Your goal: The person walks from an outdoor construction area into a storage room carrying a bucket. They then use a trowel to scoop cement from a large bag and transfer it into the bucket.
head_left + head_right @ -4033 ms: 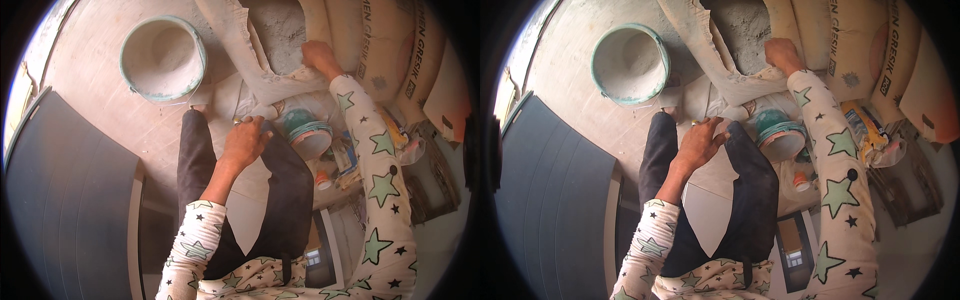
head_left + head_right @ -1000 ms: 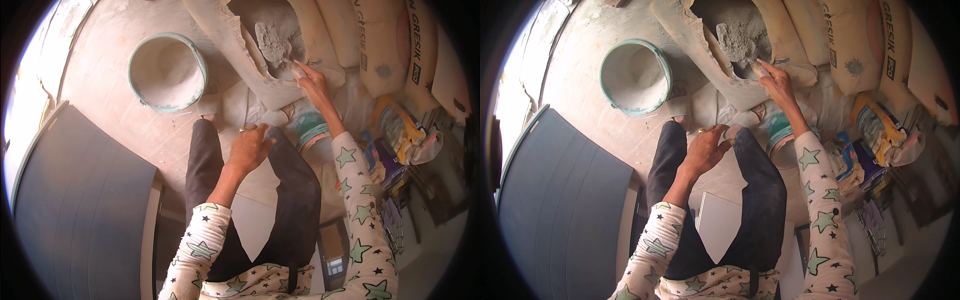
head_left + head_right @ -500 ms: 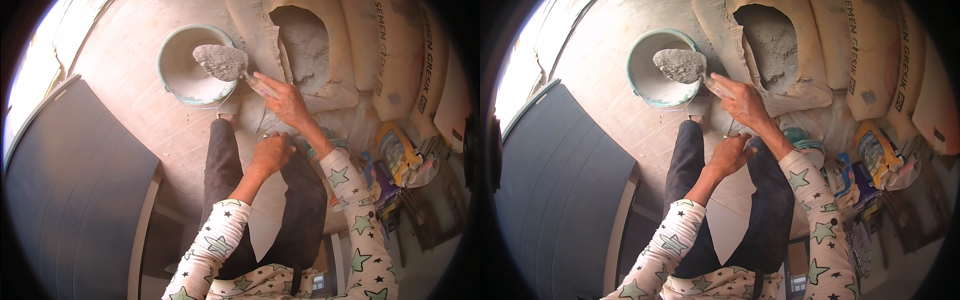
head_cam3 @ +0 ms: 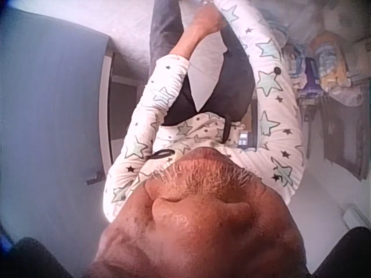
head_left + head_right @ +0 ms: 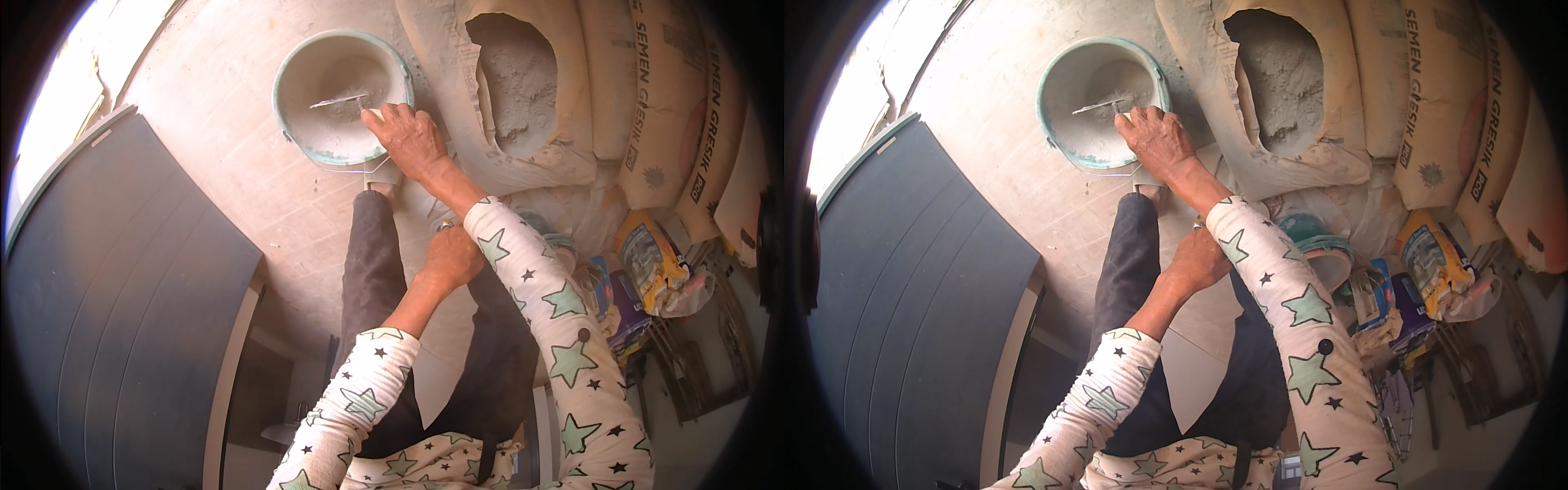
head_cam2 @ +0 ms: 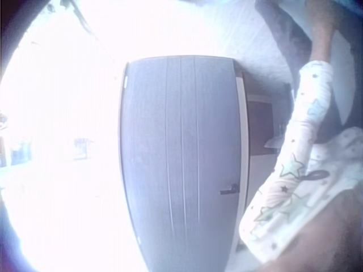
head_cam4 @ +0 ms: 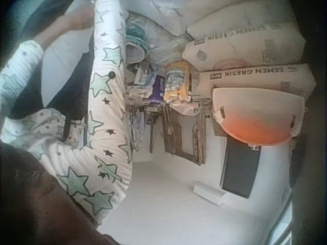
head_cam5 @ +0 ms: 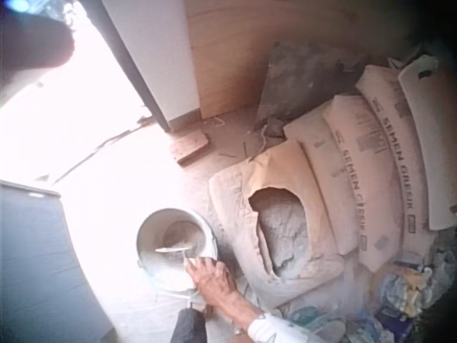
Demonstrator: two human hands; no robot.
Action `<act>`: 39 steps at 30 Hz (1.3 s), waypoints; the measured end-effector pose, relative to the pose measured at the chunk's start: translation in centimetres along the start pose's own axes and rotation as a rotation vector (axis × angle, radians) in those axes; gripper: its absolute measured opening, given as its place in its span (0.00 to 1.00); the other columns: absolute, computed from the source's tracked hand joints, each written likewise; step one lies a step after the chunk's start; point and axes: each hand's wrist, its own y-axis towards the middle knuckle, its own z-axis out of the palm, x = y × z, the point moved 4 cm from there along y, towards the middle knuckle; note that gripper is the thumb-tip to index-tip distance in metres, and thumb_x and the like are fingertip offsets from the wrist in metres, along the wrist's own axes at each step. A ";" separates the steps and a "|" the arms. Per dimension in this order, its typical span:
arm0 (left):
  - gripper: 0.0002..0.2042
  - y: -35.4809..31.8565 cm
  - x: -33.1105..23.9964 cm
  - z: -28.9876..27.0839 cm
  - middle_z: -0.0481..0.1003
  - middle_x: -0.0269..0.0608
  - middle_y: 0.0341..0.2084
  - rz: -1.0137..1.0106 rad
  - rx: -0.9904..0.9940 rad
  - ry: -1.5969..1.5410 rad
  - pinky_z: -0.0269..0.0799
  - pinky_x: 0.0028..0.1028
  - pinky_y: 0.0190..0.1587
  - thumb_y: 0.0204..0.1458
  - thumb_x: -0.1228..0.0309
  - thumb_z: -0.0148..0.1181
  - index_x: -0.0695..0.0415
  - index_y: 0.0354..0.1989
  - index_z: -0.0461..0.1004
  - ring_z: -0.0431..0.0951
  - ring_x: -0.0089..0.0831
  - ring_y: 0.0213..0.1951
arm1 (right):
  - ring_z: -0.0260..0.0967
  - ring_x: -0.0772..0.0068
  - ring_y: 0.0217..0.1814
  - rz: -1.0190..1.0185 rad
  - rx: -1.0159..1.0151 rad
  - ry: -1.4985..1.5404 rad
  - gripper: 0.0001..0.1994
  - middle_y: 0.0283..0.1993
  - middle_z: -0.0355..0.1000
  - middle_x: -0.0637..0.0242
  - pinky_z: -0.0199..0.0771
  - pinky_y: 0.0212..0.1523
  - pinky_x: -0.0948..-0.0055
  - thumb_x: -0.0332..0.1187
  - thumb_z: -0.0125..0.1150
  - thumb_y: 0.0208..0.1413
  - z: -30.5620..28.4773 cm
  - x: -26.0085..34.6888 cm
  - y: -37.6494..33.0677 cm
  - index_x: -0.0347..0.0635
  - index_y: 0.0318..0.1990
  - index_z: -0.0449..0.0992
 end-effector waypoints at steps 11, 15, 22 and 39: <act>0.21 0.0 -0.8 -1.5 0.77 0.55 0.41 -0.122 0.093 -0.017 0.72 0.47 0.49 0.58 0.59 0.59 0.59 0.55 0.71 0.77 0.53 0.47 | 0.76 0.49 0.46 0.396 -0.132 0.792 0.31 0.47 0.76 0.54 0.77 0.47 0.58 0.21 0.54 0.44 -6.6 -8.0 -11.7 0.50 0.61 0.72; 0.20 0.4 -0.9 -1.2 0.77 0.54 0.42 -0.112 0.116 -0.030 0.72 0.46 0.49 0.58 0.60 0.59 0.60 0.53 0.71 0.77 0.53 0.46 | 0.74 0.45 0.53 0.706 -0.128 0.725 0.31 0.55 0.74 0.50 0.75 0.52 0.55 0.24 0.55 0.44 -5.5 -14.0 -18.3 0.45 0.62 0.71; 0.18 0.5 -1.4 -1.3 0.76 0.54 0.43 -0.083 0.107 0.001 0.74 0.45 0.47 0.57 0.63 0.61 0.61 0.50 0.70 0.77 0.54 0.46 | 0.73 0.43 0.51 0.829 -0.015 0.241 0.30 0.52 0.75 0.50 0.74 0.50 0.55 0.24 0.55 0.48 0.2 -21.1 -19.9 0.46 0.63 0.70; 0.23 0.9 -1.5 -1.3 0.77 0.52 0.42 -0.126 0.128 0.034 0.72 0.45 0.49 0.57 0.58 0.62 0.59 0.55 0.72 0.78 0.53 0.46 | 0.75 0.42 0.47 0.640 0.256 0.467 0.25 0.46 0.77 0.45 0.75 0.49 0.54 0.26 0.59 0.47 4.3 -21.5 -21.8 0.43 0.57 0.76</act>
